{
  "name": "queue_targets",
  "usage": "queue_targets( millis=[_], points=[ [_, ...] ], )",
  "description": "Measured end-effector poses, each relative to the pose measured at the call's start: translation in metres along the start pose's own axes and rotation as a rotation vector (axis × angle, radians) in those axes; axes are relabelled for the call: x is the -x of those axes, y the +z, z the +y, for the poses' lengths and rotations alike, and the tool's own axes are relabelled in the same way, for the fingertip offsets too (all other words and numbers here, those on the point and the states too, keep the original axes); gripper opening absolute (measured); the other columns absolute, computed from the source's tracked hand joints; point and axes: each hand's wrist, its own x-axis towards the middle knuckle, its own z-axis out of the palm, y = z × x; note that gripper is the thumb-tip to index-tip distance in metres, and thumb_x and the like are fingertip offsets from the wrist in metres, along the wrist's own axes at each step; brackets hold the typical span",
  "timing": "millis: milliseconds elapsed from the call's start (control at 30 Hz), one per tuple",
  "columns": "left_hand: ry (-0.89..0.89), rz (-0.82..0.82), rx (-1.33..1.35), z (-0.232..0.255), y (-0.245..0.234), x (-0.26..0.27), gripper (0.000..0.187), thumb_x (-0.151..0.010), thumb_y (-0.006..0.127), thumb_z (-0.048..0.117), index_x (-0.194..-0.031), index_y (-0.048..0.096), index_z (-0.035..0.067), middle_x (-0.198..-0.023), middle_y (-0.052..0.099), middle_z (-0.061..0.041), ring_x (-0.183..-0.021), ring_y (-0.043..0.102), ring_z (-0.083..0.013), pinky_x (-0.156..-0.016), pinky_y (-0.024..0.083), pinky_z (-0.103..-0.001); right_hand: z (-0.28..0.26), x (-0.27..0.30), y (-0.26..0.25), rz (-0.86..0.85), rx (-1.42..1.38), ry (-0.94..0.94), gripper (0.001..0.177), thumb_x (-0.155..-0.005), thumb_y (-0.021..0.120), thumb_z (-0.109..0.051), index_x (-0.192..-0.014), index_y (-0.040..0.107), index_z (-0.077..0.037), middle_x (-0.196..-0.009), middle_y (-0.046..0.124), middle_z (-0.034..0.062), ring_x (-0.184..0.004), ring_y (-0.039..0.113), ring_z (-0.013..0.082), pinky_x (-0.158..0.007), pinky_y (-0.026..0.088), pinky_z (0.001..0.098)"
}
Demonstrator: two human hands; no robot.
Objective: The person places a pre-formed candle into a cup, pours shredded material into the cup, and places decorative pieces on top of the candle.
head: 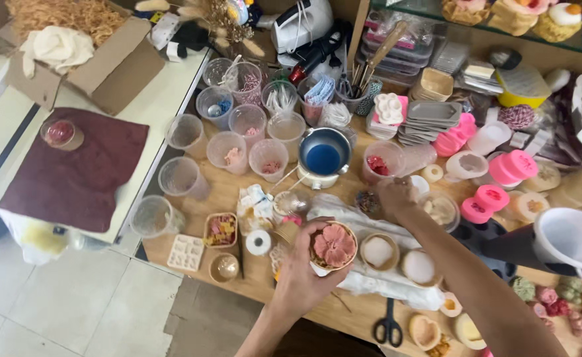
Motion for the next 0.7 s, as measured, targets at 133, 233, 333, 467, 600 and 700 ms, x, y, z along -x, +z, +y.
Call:
queue_targets(
  millis=[133,233,333,467,600,700],
  points=[
    [-0.017,-0.093,-0.057,-0.017,-0.025,-0.029,0.070,-0.076,0.091,0.022,-0.132,0.051,0.008,-0.124,0.068,-0.014,-0.113,0.070,-0.0315,-0.096,0.057,-0.040,-0.024,0.013,-0.038,-0.149,0.080,0.060,0.077,-0.074,0.084,-0.045,-0.143,0.049,-0.046,-0.134,0.063,0.0038,-0.129,0.058,0.0272,-0.110,0.036,0.0548],
    [0.098,-0.135,-0.097,-0.025,-0.038,-0.046,0.073,-0.074,0.092,0.021,-0.132,0.050,0.006,-0.120,0.069,-0.016,-0.108,0.068,-0.0348,-0.095,0.053,-0.044,-0.020,0.010,-0.028,-0.193,-0.041,0.176,0.084,-0.069,0.088,-0.051,-0.143,0.050,-0.042,-0.127,0.069,0.0020,-0.123,0.063,0.0231,-0.106,0.039,0.0521],
    [0.117,-0.189,-0.033,-0.031,-0.044,-0.060,0.072,-0.077,0.092,0.022,-0.132,0.049,0.005,-0.122,0.069,-0.016,-0.109,0.070,-0.0333,-0.095,0.055,-0.043,-0.012,0.003,-0.006,-0.031,-0.155,0.208,0.056,-0.075,0.080,-0.040,-0.128,0.066,-0.039,-0.124,0.075,-0.0024,-0.117,0.070,0.0203,-0.107,0.039,0.0557],
    [0.089,-0.212,0.020,-0.032,-0.045,-0.064,0.070,-0.079,0.091,0.023,-0.133,0.049,0.005,-0.122,0.069,-0.015,-0.110,0.071,-0.0318,-0.096,0.056,-0.042,-0.012,0.005,-0.012,-0.189,-0.105,0.258,0.061,-0.066,0.087,-0.052,-0.121,0.070,-0.031,-0.121,0.076,0.0021,-0.116,0.070,0.0196,-0.111,0.038,0.0499],
    [0.110,-0.193,-0.018,-0.028,-0.043,-0.064,0.072,-0.077,0.091,0.022,-0.132,0.048,0.004,-0.121,0.069,-0.016,-0.109,0.070,-0.0332,-0.095,0.054,-0.044,-0.016,0.007,-0.020,-0.156,-0.063,0.226,0.071,-0.063,0.091,-0.059,-0.122,0.069,-0.026,-0.121,0.071,0.0062,-0.118,0.066,0.0236,-0.107,0.039,0.0490],
    [0.114,-0.170,-0.040,-0.025,-0.042,-0.057,0.070,-0.077,0.090,0.022,-0.131,0.050,0.005,-0.122,0.069,-0.016,-0.110,0.069,-0.0339,-0.096,0.053,-0.044,-0.008,0.003,-0.007,-0.154,-0.108,0.226,0.069,-0.065,0.090,-0.056,-0.122,0.068,-0.023,-0.123,0.071,0.0048,-0.117,0.067,0.0223,-0.105,0.042,0.0491]
  ],
)
